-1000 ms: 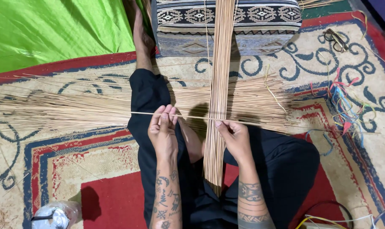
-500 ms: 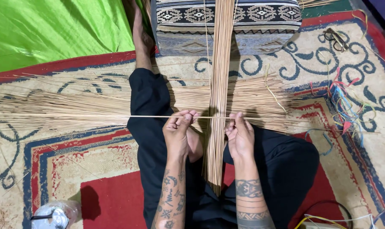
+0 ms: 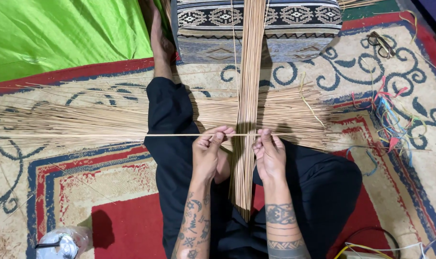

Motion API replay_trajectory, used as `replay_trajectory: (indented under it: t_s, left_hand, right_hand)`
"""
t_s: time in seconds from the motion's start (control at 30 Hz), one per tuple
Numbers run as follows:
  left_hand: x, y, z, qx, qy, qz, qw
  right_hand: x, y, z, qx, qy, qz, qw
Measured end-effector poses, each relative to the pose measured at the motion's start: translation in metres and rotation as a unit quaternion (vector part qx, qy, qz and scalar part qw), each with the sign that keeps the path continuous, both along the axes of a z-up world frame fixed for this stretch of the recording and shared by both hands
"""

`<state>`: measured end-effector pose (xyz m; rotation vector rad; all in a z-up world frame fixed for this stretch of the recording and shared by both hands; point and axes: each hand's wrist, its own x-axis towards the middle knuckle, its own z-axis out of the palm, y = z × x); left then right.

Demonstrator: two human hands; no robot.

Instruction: The person weaves thin wooden sticks into a bundle or mat by hand.

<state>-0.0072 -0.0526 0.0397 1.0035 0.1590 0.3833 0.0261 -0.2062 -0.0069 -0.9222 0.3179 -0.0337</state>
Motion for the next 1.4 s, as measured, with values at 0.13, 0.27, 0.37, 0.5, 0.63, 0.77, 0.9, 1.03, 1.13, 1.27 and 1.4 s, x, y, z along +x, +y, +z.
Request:
replay_trajectory:
  t_s: [0.13,0.27,0.37,0.5,0.63,0.77,0.9,1.03,1.13,1.27,1.4]
  left_hand:
    - [0.005,0.01,-0.025,0.003,0.006,0.065,0.998]
    - [0.002,0.017,-0.016,0.051,0.0,0.04,0.998]
    - [-0.004,0.01,0.0,0.076,-0.039,-0.016,0.996]
    - [0.003,0.012,-0.01,0.115,-0.034,0.042,0.992]
    - [-0.001,0.028,-0.006,0.16,0.016,0.109,0.981]
    - [-0.003,0.036,0.004,0.171,0.028,0.16,0.972]
    - [0.007,0.037,-0.03,0.061,0.005,0.144,0.988]
    - [0.009,0.045,-0.037,0.032,0.013,0.145,0.989]
    - [0.004,0.043,-0.033,0.043,0.02,0.101,0.994]
    - [0.004,0.029,-0.059,0.133,0.057,-0.06,0.988]
    - [-0.013,0.0,-0.07,0.122,0.126,-0.294,0.94]
  right_hand:
    - [-0.005,0.003,0.028,-0.008,-0.005,0.023,1.0]
    - [-0.003,0.003,0.016,-0.028,-0.021,0.026,0.999]
    - [-0.004,0.006,0.001,-0.036,-0.01,0.025,0.999]
    - [-0.008,0.013,0.002,-0.056,0.02,0.031,0.998]
    - [-0.009,0.014,0.022,-0.064,0.053,0.0,0.997]
    - [0.004,-0.002,-0.01,-0.336,-0.028,-0.159,0.928]
    - [-0.002,0.002,0.015,-0.523,-0.211,0.078,0.822]
    - [-0.012,0.01,0.01,-0.499,-0.137,0.174,0.838]
    - [-0.012,0.012,0.02,-0.474,-0.164,0.192,0.843]
    - [-0.009,0.008,0.02,-0.379,-0.136,0.203,0.893]
    - [-0.014,0.007,0.042,-0.293,-0.05,0.205,0.933]
